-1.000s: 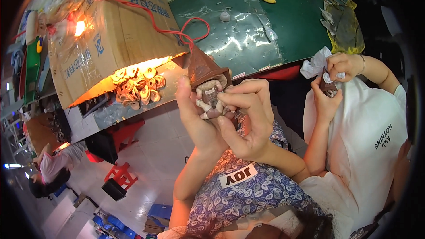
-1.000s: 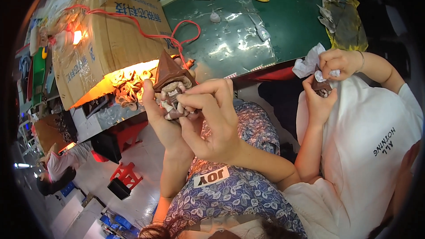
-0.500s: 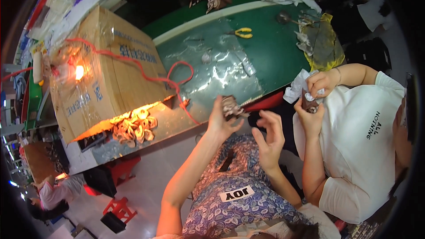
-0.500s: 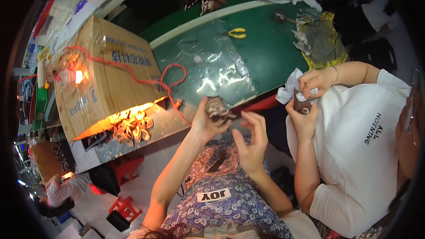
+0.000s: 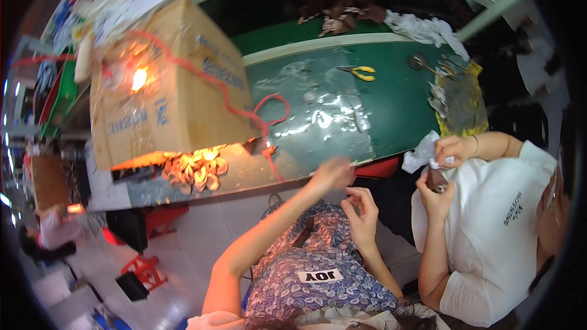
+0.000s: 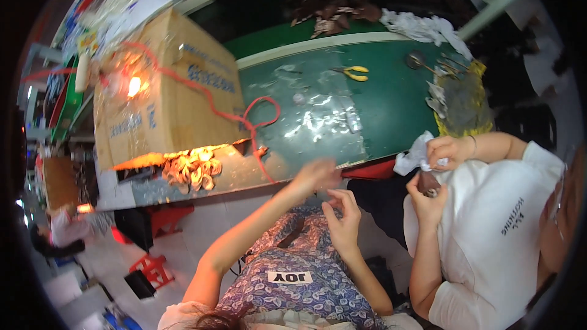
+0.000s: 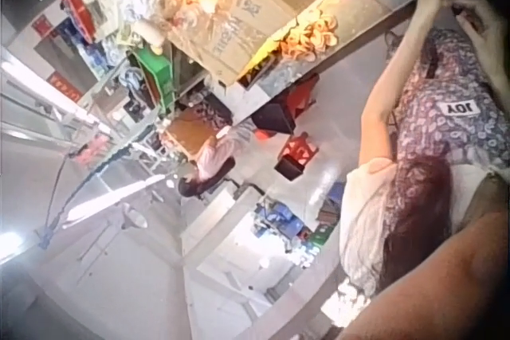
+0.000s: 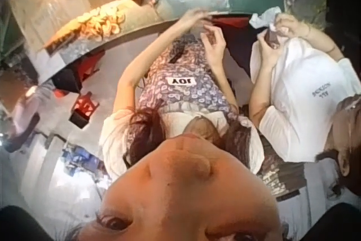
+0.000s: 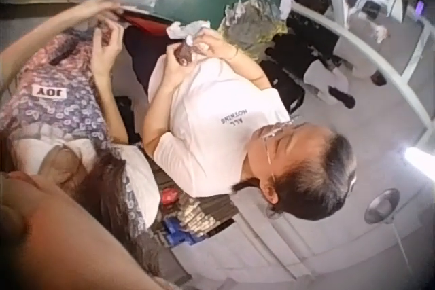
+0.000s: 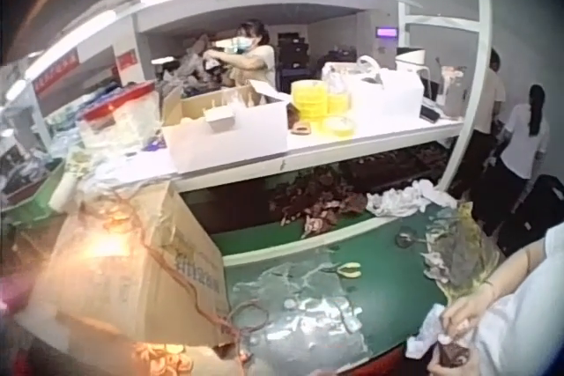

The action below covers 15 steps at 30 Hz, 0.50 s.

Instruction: The person assembles miniature figurines by applying glue from a squeeze bottle and attaching the pieces together by hand.

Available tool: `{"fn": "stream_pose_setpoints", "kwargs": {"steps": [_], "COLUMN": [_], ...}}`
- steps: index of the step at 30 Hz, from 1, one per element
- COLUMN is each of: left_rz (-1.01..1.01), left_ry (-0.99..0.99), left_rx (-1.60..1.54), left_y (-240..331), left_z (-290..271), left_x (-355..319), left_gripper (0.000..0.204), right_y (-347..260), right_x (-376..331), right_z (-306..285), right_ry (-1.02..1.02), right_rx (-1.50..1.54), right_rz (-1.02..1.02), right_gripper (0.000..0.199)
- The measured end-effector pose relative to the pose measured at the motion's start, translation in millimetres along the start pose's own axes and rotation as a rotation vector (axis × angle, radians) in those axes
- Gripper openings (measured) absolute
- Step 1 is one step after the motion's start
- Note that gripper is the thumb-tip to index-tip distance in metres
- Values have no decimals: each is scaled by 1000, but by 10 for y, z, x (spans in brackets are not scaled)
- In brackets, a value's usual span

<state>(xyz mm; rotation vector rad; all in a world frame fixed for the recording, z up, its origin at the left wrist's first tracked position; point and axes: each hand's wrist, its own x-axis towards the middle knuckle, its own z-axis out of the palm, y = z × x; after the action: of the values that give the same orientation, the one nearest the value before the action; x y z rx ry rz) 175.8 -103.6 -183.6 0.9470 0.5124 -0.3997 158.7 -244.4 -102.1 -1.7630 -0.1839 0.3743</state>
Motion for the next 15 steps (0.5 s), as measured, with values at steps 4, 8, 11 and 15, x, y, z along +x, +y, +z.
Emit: {"fn": "stream_pose_setpoints", "kwargs": {"steps": [4, 8, 11, 15], "left_rz": [-190, -94, 235, -125], "left_ry": [293, 384, 198, 58], "left_rx": [1205, 600, 989, 808], "left_y": [-882, -1684, -1520, -801], "left_z": [-512, -839, -722, -797], "left_x": [-1518, -2279, -2488, -2751], "left_gripper": [53, 47, 42, 36], "right_y": [100, 104, 51, 65], "right_x": [222, 288, 189, -47], "right_z": [289, 698, 1081, 1783], "right_ry": [-277, -465, -599, -702], "right_rx": [-78, -166, -260, -291], "right_rz": [80, 87, 60, -78], "right_gripper": [25, 23, 21, 25]}}
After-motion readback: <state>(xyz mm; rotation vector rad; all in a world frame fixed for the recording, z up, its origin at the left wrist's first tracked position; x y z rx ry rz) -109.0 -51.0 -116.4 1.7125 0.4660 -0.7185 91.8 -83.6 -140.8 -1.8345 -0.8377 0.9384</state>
